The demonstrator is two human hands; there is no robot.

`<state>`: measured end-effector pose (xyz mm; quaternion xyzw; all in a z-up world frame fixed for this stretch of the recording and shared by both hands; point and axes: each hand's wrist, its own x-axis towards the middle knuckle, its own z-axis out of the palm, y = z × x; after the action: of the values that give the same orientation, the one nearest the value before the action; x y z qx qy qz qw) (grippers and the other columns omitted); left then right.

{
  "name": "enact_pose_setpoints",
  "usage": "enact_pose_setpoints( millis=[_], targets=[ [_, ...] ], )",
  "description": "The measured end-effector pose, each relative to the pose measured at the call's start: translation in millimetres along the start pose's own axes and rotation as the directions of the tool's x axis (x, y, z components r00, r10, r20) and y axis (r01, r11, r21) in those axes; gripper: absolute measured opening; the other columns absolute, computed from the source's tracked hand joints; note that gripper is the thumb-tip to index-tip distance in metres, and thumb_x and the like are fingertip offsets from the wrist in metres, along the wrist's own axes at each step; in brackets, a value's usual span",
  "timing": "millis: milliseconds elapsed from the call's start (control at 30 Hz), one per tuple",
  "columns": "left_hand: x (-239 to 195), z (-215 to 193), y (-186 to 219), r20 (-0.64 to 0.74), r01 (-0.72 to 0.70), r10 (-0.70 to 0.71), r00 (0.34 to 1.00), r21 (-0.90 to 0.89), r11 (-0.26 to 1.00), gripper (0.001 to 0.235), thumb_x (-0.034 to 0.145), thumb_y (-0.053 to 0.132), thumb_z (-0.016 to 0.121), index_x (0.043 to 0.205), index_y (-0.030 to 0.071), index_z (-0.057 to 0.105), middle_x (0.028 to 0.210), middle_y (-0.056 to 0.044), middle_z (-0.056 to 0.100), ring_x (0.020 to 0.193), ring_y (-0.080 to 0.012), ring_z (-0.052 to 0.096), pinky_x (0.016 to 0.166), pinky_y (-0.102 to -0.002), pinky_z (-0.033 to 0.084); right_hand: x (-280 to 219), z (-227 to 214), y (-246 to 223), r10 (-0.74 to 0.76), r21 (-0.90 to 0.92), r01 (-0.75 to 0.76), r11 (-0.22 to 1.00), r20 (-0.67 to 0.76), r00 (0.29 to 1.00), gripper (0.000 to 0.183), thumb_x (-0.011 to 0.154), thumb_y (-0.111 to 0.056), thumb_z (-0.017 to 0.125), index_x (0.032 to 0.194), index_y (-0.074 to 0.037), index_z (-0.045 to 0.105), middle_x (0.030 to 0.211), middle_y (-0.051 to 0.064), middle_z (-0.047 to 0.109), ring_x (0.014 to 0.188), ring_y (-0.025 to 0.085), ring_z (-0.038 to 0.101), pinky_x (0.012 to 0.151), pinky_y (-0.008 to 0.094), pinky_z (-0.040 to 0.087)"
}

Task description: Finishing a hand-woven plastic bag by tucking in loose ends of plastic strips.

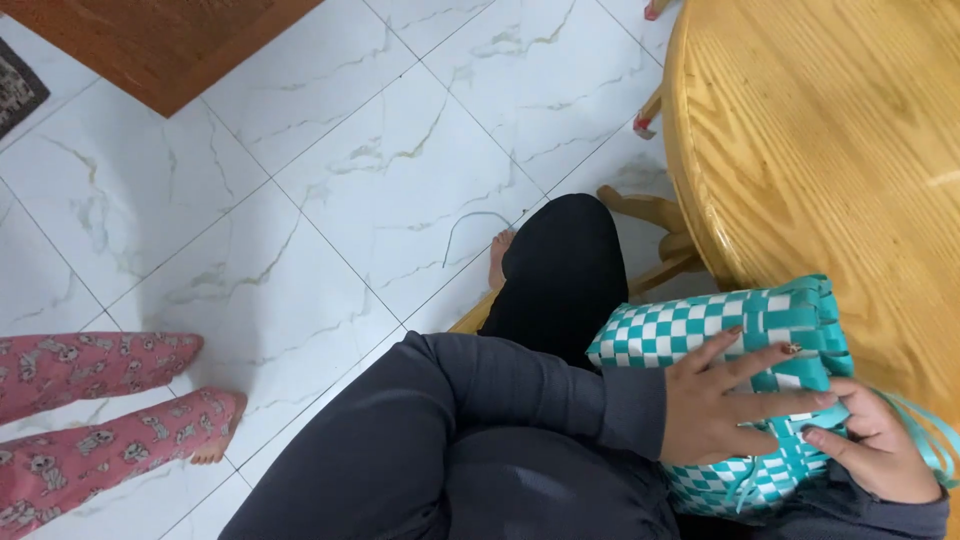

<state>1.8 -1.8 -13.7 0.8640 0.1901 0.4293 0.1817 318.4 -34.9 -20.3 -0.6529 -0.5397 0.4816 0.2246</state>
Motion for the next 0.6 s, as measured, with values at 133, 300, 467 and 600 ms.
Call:
enact_pose_setpoints(
  millis=[133, 300, 467, 600],
  targets=[
    [3.1, -2.7, 0.2, -0.014, -0.013, 0.013, 1.0, -0.003, 1.0, 0.005, 0.097, 0.035, 0.067, 0.096, 0.03, 0.067, 0.159, 0.005, 0.012, 0.158, -0.0405, 0.022, 0.135, -0.076, 0.031, -0.9, -0.1, 0.7, -0.005, 0.033, 0.005, 0.999, 0.001, 1.0, 0.048, 0.078, 0.008, 0.063, 0.123, -0.001, 0.05, 0.095, 0.012, 0.057, 0.088, 0.019, 0.057, 0.069, 0.038, 0.051],
    [12.3, -11.6, 6.0, -0.212, -0.015, 0.017, 0.977, 0.01, 1.0, 0.031, 0.103, 0.016, 0.068, 0.075, 0.02, 0.056, 0.149, 0.003, 0.034, 0.146, -0.038, 0.041, 0.126, -0.065, 0.031, 0.7, -3.2, 18.2, -0.103, 0.068, 0.103, 0.992, 0.005, 0.995, 0.052, 0.076, 0.007, 0.064, 0.125, -0.003, 0.049, 0.092, 0.008, 0.056, 0.084, 0.015, 0.055, 0.068, 0.033, 0.05],
    [12.4, -4.8, 8.3, -0.248, 0.018, -0.019, 0.969, -0.008, 1.0, 0.03, 0.104, 0.017, 0.064, 0.076, 0.019, 0.056, 0.15, 0.005, 0.033, 0.148, -0.0364, 0.037, 0.127, -0.067, 0.034, -0.2, 0.1, 12.3, -0.126, 0.135, 0.122, 0.983, 0.023, 0.992, 0.052, 0.077, 0.007, 0.063, 0.126, -0.002, 0.048, 0.093, 0.008, 0.057, 0.085, 0.014, 0.055, 0.068, 0.033, 0.052],
    [13.4, -0.7, 11.6, -0.288, 0.034, -0.045, 0.957, -0.043, 0.999, 0.032, 0.106, 0.016, 0.061, 0.076, 0.019, 0.051, 0.151, 0.005, 0.03, 0.148, -0.0354, 0.037, 0.127, -0.066, 0.035, -0.5, 1.3, 10.6, -0.15, 0.181, 0.141, 0.973, 0.032, 0.988, 0.059, 0.076, 0.009, 0.062, 0.131, -0.004, 0.046, 0.097, 0.008, 0.058, 0.084, 0.014, 0.059, 0.068, 0.032, 0.055]
  ],
)
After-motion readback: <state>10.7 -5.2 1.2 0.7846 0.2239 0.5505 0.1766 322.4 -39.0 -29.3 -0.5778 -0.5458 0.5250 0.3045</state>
